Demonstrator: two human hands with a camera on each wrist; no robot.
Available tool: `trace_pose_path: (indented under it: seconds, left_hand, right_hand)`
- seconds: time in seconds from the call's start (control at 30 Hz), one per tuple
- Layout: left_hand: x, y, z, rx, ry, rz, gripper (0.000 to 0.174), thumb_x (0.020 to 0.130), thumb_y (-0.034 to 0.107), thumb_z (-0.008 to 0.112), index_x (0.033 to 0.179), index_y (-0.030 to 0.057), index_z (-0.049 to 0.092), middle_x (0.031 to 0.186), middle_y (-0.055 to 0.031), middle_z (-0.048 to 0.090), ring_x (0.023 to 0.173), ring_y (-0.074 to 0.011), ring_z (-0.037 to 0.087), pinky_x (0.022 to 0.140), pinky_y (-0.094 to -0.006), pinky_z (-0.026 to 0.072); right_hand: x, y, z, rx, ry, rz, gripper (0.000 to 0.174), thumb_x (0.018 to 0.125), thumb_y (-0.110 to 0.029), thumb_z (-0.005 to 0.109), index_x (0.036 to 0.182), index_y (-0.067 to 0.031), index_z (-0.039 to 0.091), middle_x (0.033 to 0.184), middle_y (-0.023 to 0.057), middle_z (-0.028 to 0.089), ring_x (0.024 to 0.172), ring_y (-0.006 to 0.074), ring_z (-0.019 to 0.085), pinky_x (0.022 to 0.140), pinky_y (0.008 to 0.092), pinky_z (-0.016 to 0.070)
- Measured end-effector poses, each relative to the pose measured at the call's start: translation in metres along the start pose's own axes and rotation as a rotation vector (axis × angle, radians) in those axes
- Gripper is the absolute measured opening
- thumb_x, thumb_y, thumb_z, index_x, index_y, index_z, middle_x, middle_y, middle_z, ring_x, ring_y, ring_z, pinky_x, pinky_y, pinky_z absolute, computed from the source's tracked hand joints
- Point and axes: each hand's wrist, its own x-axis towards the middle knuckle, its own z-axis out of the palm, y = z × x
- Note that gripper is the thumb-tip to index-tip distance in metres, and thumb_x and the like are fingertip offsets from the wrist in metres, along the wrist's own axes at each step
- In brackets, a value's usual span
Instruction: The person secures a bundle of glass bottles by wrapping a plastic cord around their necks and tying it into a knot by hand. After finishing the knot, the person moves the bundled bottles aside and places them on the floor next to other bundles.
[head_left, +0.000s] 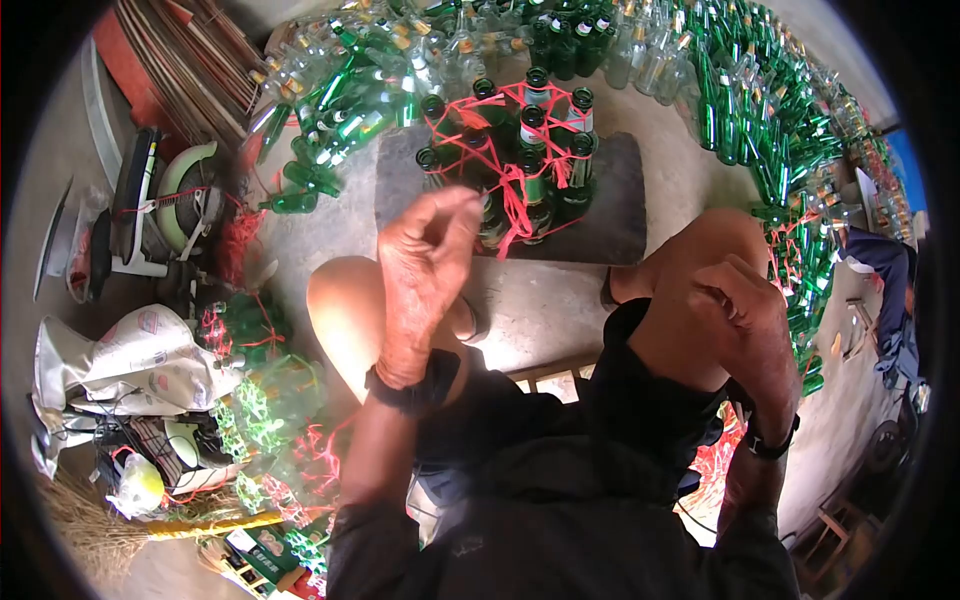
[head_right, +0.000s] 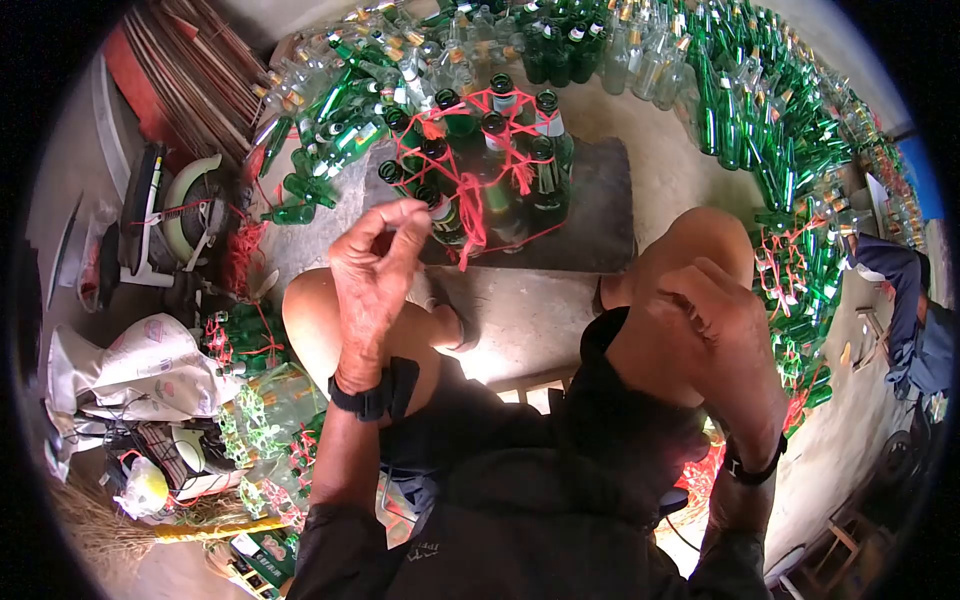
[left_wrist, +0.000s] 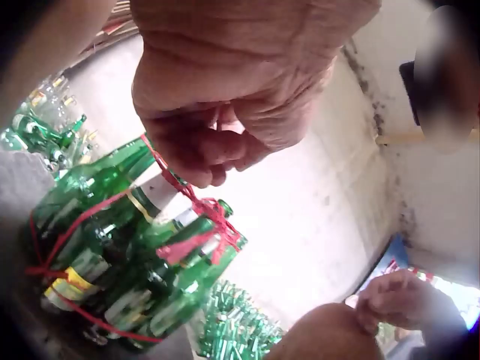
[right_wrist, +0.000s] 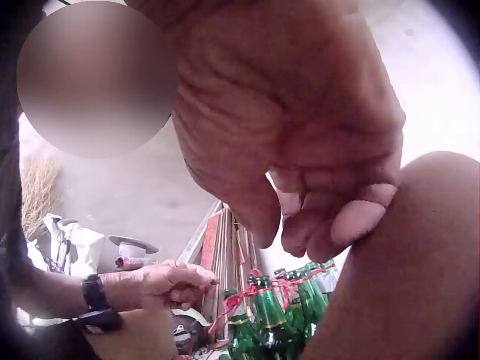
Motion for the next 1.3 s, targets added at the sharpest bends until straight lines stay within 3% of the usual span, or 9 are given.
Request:
trace_pose_path:
  seconds: [0.23, 0.37, 0.43, 0.53, 0.63, 0.7, 0.93, 1.2, 1.3]
  left_hand:
    - [-0.033, 0.006, 0.023, 0.155, -0.185, -0.110, 0.030, 0.096, 0.002, 0.070, 0.125, -0.0024, 0.066, 0.109, -0.0099, 0.077, 0.077, -0.0056, 0.061, 0.065, -0.0243, 0.0514]
    - [-0.048, -0.020, 0.051, -0.068, -0.222, -0.161, 0.028, 0.097, 0.003, 0.068, 0.124, -0.0034, 0.066, 0.108, -0.0112, 0.078, 0.077, -0.0064, 0.065, 0.062, -0.0225, 0.0522]
    - [-0.052, -0.005, 0.059, -0.231, -0.233, -0.431, 0.027, 0.098, 0.005, 0.067, 0.125, -0.0029, 0.066, 0.103, -0.0104, 0.078, 0.074, -0.0065, 0.065, 0.060, -0.0229, 0.0545]
    - [-0.056, 0.002, 0.065, -0.305, -0.238, -0.402, 0.025, 0.101, 0.007, 0.064, 0.124, -0.0014, 0.068, 0.098, -0.0097, 0.078, 0.071, -0.0062, 0.065, 0.058, -0.0228, 0.0556]
    - [-0.056, 0.018, 0.061, -0.299, -0.242, -0.384, 0.021, 0.104, 0.009, 0.063, 0.122, -0.0007, 0.068, 0.096, -0.0091, 0.078, 0.070, -0.0052, 0.063, 0.057, -0.0230, 0.0554]
    - [-0.055, 0.027, 0.056, -0.280, -0.244, -0.365, 0.018, 0.105, 0.009, 0.063, 0.120, -0.0008, 0.068, 0.094, -0.0091, 0.078, 0.069, -0.0049, 0.063, 0.057, -0.0243, 0.0566]
    - [-0.054, 0.038, 0.028, -0.306, -0.142, -0.282, 0.021, 0.106, 0.014, 0.065, 0.122, 0.0016, 0.070, 0.095, -0.0072, 0.078, 0.060, -0.0045, 0.057, 0.049, -0.0204, 0.0468]
    - [-0.044, 0.036, -0.003, -0.153, -0.057, -0.276, 0.022, 0.107, 0.012, 0.064, 0.125, -0.0012, 0.069, 0.097, -0.0091, 0.078, 0.058, -0.0032, 0.052, 0.058, -0.0207, 0.0509]
    - [-0.044, 0.034, -0.018, -0.106, -0.044, -0.276, 0.025, 0.106, 0.012, 0.065, 0.127, -0.0017, 0.068, 0.100, -0.0087, 0.078, 0.071, -0.0067, 0.065, 0.061, -0.0220, 0.0529]
  right_hand:
    - [-0.005, 0.016, 0.003, 0.058, 0.058, -0.069, 0.006, 0.090, 0.002, 0.069, 0.096, 0.0038, 0.067, 0.079, 0.0079, 0.057, 0.068, 0.0161, 0.053, 0.062, 0.0308, 0.0425]
    - [-0.003, 0.014, 0.010, 0.042, 0.119, -0.052, 0.008, 0.087, 0.000, 0.073, 0.094, 0.0000, 0.068, 0.078, 0.0111, 0.061, 0.069, 0.0253, 0.060, 0.063, 0.0360, 0.0473]
    - [-0.004, 0.017, 0.015, 0.024, 0.147, -0.053, 0.007, 0.087, -0.001, 0.073, 0.092, -0.0010, 0.068, 0.078, 0.0111, 0.062, 0.069, 0.0267, 0.062, 0.063, 0.0366, 0.0479]
    - [-0.004, 0.021, 0.019, 0.016, 0.187, -0.088, 0.005, 0.089, 0.001, 0.071, 0.093, 0.0023, 0.068, 0.075, 0.0070, 0.058, 0.066, 0.0161, 0.053, 0.061, 0.0322, 0.0422]
    - [-0.004, 0.023, 0.019, 0.023, 0.205, -0.105, 0.005, 0.089, 0.001, 0.072, 0.092, 0.0021, 0.068, 0.075, 0.0078, 0.058, 0.064, 0.0174, 0.053, 0.060, 0.0330, 0.0422]
    - [-0.004, 0.023, 0.017, -0.038, 0.204, -0.116, 0.005, 0.088, -0.005, 0.073, 0.089, -0.0038, 0.068, 0.078, 0.0106, 0.064, 0.068, 0.0294, 0.064, 0.062, 0.0386, 0.0498]
    - [-0.005, 0.024, 0.018, -0.013, 0.218, -0.112, 0.005, 0.088, -0.005, 0.073, 0.090, -0.0043, 0.068, 0.078, 0.0108, 0.065, 0.069, 0.0300, 0.064, 0.065, 0.0392, 0.0504]
    - [-0.006, 0.030, 0.019, 0.026, 0.227, -0.194, 0.006, 0.088, 0.002, 0.072, 0.092, 0.0015, 0.068, 0.076, 0.0089, 0.059, 0.066, 0.0205, 0.055, 0.061, 0.0333, 0.0444]
    - [-0.007, 0.027, 0.018, 0.049, 0.231, -0.134, 0.005, 0.087, -0.003, 0.073, 0.090, -0.0022, 0.069, 0.076, 0.0109, 0.063, 0.069, 0.0288, 0.061, 0.066, 0.0381, 0.0491]
